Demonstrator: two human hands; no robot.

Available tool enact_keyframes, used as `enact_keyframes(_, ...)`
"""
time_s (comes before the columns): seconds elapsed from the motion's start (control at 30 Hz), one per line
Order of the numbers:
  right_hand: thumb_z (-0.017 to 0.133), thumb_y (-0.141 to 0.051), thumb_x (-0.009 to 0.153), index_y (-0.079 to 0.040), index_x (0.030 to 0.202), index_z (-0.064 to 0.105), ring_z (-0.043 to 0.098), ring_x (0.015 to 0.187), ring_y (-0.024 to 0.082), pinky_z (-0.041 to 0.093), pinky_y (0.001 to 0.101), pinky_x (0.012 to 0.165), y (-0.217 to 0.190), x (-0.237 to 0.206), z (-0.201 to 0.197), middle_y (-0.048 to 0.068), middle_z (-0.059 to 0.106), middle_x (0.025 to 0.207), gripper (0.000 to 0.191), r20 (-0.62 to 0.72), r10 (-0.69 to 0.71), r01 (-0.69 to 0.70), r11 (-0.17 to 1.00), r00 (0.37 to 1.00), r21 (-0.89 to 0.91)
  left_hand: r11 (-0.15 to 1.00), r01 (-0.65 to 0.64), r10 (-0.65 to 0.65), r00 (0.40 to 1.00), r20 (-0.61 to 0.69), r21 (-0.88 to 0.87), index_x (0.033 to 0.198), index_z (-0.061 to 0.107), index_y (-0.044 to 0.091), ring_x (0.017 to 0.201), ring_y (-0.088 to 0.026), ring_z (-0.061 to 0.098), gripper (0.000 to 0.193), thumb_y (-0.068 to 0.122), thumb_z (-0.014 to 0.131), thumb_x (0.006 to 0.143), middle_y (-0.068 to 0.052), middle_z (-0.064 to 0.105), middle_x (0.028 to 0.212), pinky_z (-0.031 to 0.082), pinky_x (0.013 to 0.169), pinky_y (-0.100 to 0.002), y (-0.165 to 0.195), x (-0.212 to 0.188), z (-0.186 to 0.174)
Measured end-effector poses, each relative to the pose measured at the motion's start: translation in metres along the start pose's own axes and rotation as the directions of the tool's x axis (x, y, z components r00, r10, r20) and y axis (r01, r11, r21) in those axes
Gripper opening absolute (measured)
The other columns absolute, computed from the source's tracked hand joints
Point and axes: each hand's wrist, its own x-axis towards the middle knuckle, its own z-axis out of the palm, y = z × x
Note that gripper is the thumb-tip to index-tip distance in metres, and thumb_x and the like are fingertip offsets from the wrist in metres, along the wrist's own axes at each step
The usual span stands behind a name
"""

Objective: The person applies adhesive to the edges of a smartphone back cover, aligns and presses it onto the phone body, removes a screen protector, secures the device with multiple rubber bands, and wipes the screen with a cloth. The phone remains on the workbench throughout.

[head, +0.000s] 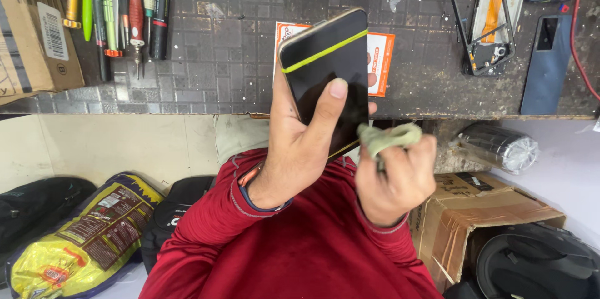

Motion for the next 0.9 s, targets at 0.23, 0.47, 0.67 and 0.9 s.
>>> enact_keyframes(0.23, 0.081, 0.013, 0.082, -0.002, 0.100, 0.072, 0.060, 0.084, 0.025, 0.049, 0.0342, 0.069, 0.000, 0.000, 0.001, 0.010, 0.065, 0.101, 0.025, -0.012, -0.062, 0.062, 0.997, 0.998, 0.037, 1.000, -0.029, 0.029, 0.999, 0.019, -0.003, 0.145, 0.036, 0.002, 0.098, -0.017, 0.070, 0.038, 0.011, 0.057, 0.115, -0.012, 0.064, 0.120, 0.063, 0.089, -0.035, -0.003, -0.002, 0.001)
enact_keyframes(0.47, 0.083, 0.012, 0.080, -0.002, 0.096, 0.072, 0.058, 0.084, 0.025, 0.048, 0.0334, 0.066, -0.004, 0.000, 0.003, 0.011, 0.062, 0.095, 0.023, -0.021, -0.020, 0.020, 0.999, 1.000, 0.040, 1.000, -0.024, 0.024, 1.000, 0.006, -0.019, 0.149, 0.036, 0.003, 0.098, -0.018, 0.071, 0.040, 0.011, 0.054, 0.114, -0.013, 0.065, 0.123, 0.063, 0.088, -0.035, -0.001, 0.000, 0.001)
enact_keyframes(0.67, 0.082, 0.008, 0.084, -0.002, 0.095, 0.069, 0.061, 0.086, 0.028, 0.049, 0.0349, 0.069, 0.003, -0.006, 0.004, 0.012, 0.063, 0.096, 0.020, -0.014, -0.057, 0.057, 0.998, 0.998, -0.003, 0.998, 0.026, -0.021, 0.997, -0.074, 0.059, 0.145, 0.036, -0.001, 0.097, -0.024, 0.071, 0.040, 0.008, 0.053, 0.109, -0.019, 0.064, 0.120, 0.064, 0.086, -0.040, 0.007, 0.005, 0.003)
enact_keyframes(0.9, 0.075, -0.022, 0.103, 0.006, 0.108, 0.069, 0.065, 0.088, 0.025, 0.053, 0.0315, 0.072, 0.013, -0.019, 0.003, 0.017, 0.062, 0.104, 0.030, -0.421, 0.126, -0.075, 0.988, 0.898, 0.135, 0.987, 0.022, -0.027, 0.999, -0.030, -0.161, 0.156, 0.037, -0.002, 0.129, -0.034, 0.063, 0.047, 0.018, 0.046, 0.115, -0.027, 0.057, 0.143, 0.062, 0.102, -0.049, 0.020, 0.010, 0.005)
